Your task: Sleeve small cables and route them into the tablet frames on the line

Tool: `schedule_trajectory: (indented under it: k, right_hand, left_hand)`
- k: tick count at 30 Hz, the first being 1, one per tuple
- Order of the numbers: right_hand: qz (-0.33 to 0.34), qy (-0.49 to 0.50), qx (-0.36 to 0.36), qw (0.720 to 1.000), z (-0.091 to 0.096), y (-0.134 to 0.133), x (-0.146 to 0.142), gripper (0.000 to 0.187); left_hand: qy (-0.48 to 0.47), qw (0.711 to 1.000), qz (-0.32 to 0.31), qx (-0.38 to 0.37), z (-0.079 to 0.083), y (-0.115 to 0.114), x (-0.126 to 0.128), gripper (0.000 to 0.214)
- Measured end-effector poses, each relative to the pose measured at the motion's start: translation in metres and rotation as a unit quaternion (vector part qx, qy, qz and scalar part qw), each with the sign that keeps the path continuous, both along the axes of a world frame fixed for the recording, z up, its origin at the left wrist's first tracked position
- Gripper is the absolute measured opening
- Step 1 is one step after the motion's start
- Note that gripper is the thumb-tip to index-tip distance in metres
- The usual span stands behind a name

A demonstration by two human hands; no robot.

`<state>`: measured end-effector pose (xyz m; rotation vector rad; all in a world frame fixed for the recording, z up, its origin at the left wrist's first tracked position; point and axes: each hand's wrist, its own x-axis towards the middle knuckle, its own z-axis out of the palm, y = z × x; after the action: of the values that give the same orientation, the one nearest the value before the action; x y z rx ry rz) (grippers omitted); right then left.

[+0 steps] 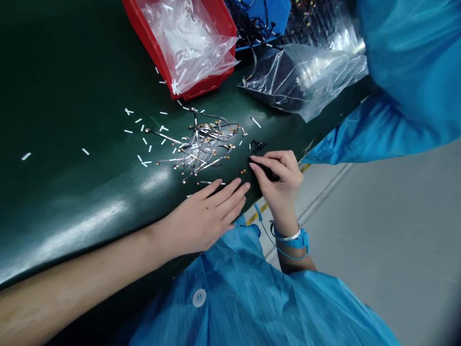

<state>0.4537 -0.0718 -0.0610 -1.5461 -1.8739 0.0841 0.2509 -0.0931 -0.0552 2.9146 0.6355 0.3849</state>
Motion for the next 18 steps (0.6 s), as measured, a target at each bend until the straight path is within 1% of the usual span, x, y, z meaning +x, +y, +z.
schedule_trajectory:
  k: [4,7,10,13,16,18]
  right_hand:
    - [0.006,-0.002,-0.014,1.0,0.001,0.001,-0.003,0.01]
    - [0.016,0.01,-0.009,1.0,0.001,-0.002,-0.004,0.009]
    - [0.076,0.017,0.013,0.997,0.002,-0.003,-0.001,0.006]
    - [0.138,-0.01,0.013,0.99,0.003,-0.001,0.003,0.006]
    - [0.166,-0.043,-0.004,0.985,0.005,0.001,0.009,0.008]
    - [0.185,-0.052,0.004,0.981,0.005,0.003,0.011,0.01]
  left_hand:
    - [-0.001,1.0,0.0,-0.005,0.0,0.0,0.0,0.048]
    - [0.002,1.0,0.002,-0.001,0.0,0.0,0.0,0.047]
    - [0.0,1.0,0.006,0.002,0.0,0.0,0.0,0.048]
    - [-0.005,1.0,0.011,-0.001,0.0,0.0,0.0,0.047]
    - [-0.008,1.0,0.012,-0.005,0.001,0.001,0.0,0.046]
    - [-0.014,1.0,0.011,-0.003,0.001,0.001,0.0,0.045]
